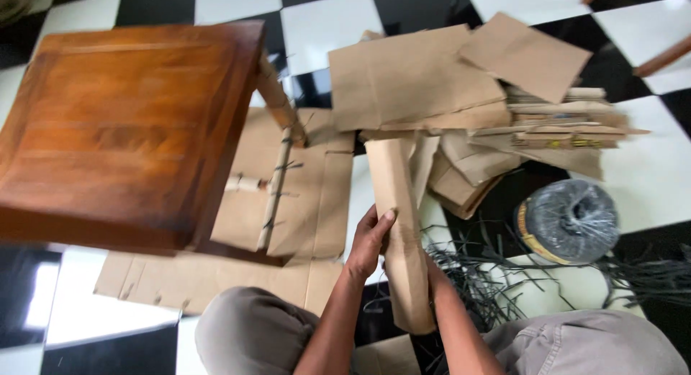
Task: Wrapping the legs of a wooden chair with protective cardboard and securing it with plastic ties
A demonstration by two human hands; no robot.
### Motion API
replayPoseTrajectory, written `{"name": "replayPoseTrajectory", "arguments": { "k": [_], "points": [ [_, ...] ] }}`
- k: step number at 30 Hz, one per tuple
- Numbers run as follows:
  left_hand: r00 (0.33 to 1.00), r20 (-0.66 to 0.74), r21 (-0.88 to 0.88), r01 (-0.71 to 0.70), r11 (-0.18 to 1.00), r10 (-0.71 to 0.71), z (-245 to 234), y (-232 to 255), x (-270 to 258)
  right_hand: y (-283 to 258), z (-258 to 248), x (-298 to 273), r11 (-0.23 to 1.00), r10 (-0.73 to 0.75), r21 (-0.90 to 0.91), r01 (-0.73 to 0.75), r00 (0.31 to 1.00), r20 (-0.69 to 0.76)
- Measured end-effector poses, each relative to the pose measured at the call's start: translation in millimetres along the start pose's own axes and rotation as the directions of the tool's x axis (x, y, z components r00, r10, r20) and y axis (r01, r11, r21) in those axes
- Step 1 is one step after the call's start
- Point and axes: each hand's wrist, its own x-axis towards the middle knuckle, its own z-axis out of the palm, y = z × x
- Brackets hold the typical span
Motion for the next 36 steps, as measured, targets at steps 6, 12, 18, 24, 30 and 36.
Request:
{"name": "replayPoseTrajectory", "arguments": {
  "k": [6, 12, 18, 24, 30, 36],
  "points": [
    [0.973, -0.197, -0.098, -0.144, 0.985, 0.123, -7, 23, -35, 21, 27, -6, 0.988, 0.155, -0.007, -0.157, 0.967, 0.204],
    [0.917, -0.329, -0.030, -0.249, 0.968, 0.226, -28, 53, -82, -25, 97, -26, 0.991, 0.048, 0.096, -0.089, 0.932, 0.358],
    [0.829, -0.457, -0.013, -0.368, 0.930, 0.322, -66, 47, -109, -28, 146, -47, 0.971, -0.051, -0.166, 0.171, 0.831, 0.554],
    [0.750, -0.542, -0.006, -0.454, 0.891, 0.379, -107, 30, -116, -44, 155, -76, 0.864, -0.100, -0.372, 0.338, 0.841, 0.531],
    [0.639, -0.652, 0.041, -0.508, 0.860, 0.409, -102, 34, -112, -15, 167, -85, 0.706, -0.199, -0.517, 0.483, 0.837, 0.510],
    [0.508, -0.762, 0.104, -0.518, 0.849, 0.402, -118, 11, -97, -6, 176, -82, 0.630, -0.164, -0.612, 0.478, 0.852, 0.497]
  ]
}}
